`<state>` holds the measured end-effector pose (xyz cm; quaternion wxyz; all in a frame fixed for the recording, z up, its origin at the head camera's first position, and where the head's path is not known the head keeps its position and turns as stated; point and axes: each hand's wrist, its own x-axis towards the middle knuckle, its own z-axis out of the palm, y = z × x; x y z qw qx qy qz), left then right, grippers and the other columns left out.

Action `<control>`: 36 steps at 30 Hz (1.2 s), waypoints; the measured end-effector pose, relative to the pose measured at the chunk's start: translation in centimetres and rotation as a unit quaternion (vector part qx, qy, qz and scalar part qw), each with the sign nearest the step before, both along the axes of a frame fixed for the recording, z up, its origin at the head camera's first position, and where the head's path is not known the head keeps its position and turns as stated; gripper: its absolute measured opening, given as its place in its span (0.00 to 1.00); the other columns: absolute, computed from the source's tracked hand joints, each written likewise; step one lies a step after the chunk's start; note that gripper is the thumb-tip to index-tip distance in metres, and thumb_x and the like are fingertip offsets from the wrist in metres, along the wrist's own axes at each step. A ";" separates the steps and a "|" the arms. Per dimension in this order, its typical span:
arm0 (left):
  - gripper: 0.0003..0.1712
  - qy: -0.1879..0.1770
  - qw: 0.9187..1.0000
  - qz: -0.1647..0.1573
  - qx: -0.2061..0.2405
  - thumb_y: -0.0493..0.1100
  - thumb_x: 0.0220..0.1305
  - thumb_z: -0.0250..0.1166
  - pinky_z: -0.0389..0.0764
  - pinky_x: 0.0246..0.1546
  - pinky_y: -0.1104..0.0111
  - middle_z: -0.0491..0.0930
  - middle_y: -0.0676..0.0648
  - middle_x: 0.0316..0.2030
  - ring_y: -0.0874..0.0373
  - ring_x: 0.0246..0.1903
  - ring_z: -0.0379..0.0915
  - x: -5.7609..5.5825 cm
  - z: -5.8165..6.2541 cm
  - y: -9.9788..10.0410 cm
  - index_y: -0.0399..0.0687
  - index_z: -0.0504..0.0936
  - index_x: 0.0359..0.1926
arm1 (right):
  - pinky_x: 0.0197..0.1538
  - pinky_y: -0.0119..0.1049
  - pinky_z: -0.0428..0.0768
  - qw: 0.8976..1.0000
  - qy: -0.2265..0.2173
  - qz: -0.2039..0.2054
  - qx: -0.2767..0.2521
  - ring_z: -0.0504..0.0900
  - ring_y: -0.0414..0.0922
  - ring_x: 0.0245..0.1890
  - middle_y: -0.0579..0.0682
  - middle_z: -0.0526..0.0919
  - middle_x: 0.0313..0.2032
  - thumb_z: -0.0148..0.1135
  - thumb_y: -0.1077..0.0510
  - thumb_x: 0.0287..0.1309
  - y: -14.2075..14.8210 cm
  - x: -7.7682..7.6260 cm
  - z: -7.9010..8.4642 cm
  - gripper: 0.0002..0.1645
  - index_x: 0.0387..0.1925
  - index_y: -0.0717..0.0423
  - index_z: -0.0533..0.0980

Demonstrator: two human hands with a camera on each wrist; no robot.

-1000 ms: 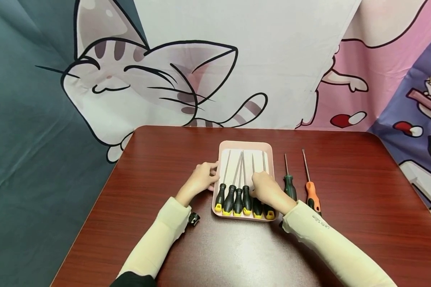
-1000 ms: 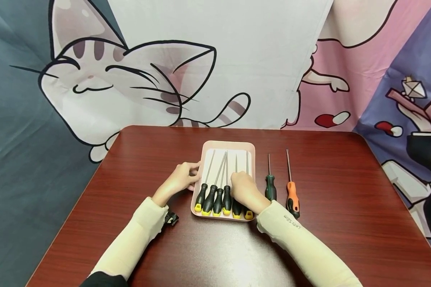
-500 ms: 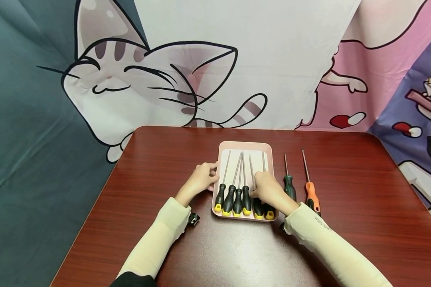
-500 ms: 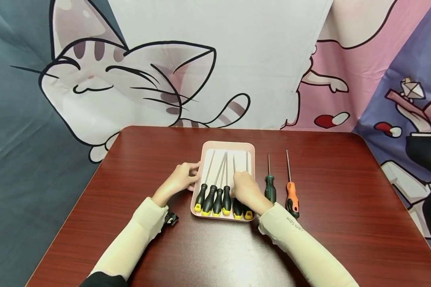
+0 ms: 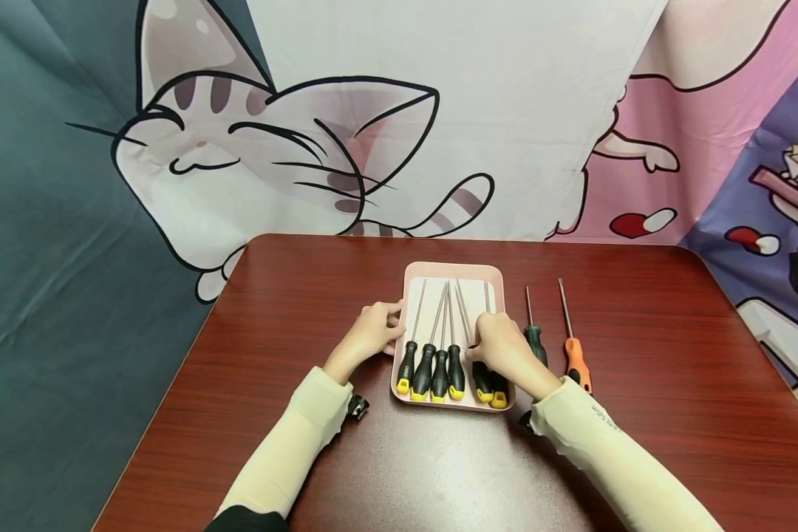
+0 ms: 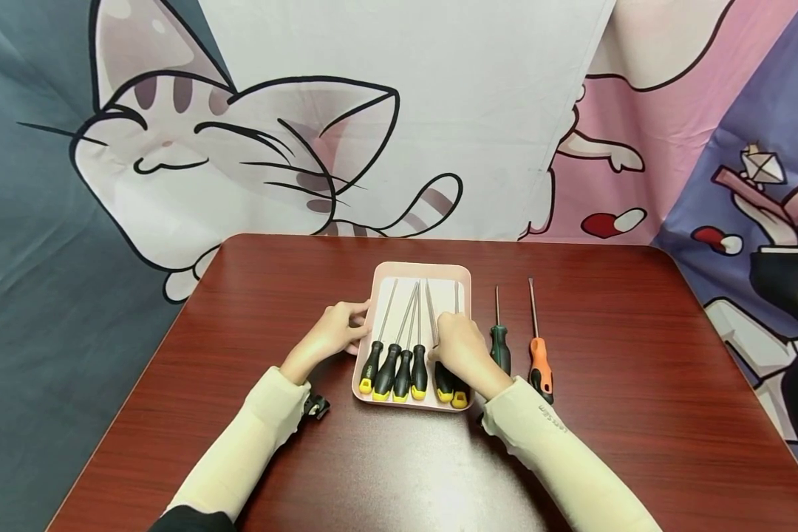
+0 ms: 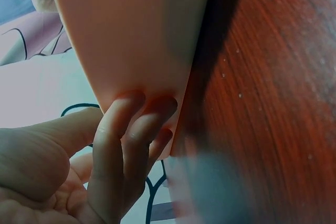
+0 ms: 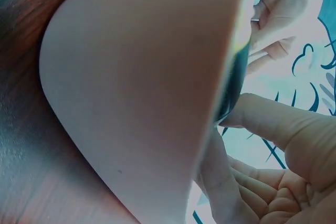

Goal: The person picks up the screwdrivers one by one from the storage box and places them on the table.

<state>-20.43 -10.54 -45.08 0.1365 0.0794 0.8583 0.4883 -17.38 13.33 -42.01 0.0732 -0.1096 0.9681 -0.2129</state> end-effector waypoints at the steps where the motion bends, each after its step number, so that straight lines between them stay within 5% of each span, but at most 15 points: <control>1: 0.32 -0.001 1.000 0.000 0.001 0.28 0.65 0.63 0.86 0.19 0.67 0.84 0.35 0.40 0.53 0.18 0.83 0.0 0.0 0.0 0.35 0.68 0.70 | 0.23 0.42 0.78 1.000 0.002 0.000 -0.001 0.77 0.48 0.18 0.48 0.76 0.16 0.78 0.60 0.41 0.1 0.0 0.1 0.19 0.13 0.55 0.72; 13: 0.33 -0.012 1.000 0.005 0.012 0.27 0.64 0.63 0.86 0.20 0.67 0.84 0.34 0.41 0.48 0.23 0.85 0.0 0.1 0.0 0.35 0.67 0.70 | 0.28 0.47 0.81 0.999 0.037 0.001 -0.024 0.79 0.48 0.22 0.47 0.78 0.18 0.78 0.59 0.42 1.0 0.1 0.6 0.14 0.17 0.54 0.76; 36: 0.33 -0.012 1.000 0.006 0.011 0.28 0.65 0.63 0.86 0.20 0.67 0.84 0.35 0.40 0.50 0.21 0.84 0.0 0.0 0.0 0.36 0.67 0.70 | 0.25 0.43 0.77 0.999 0.018 -0.025 -0.029 0.78 0.51 0.23 0.51 0.80 0.22 0.76 0.58 0.45 2.6 0.0 3.0 0.12 0.21 0.57 0.78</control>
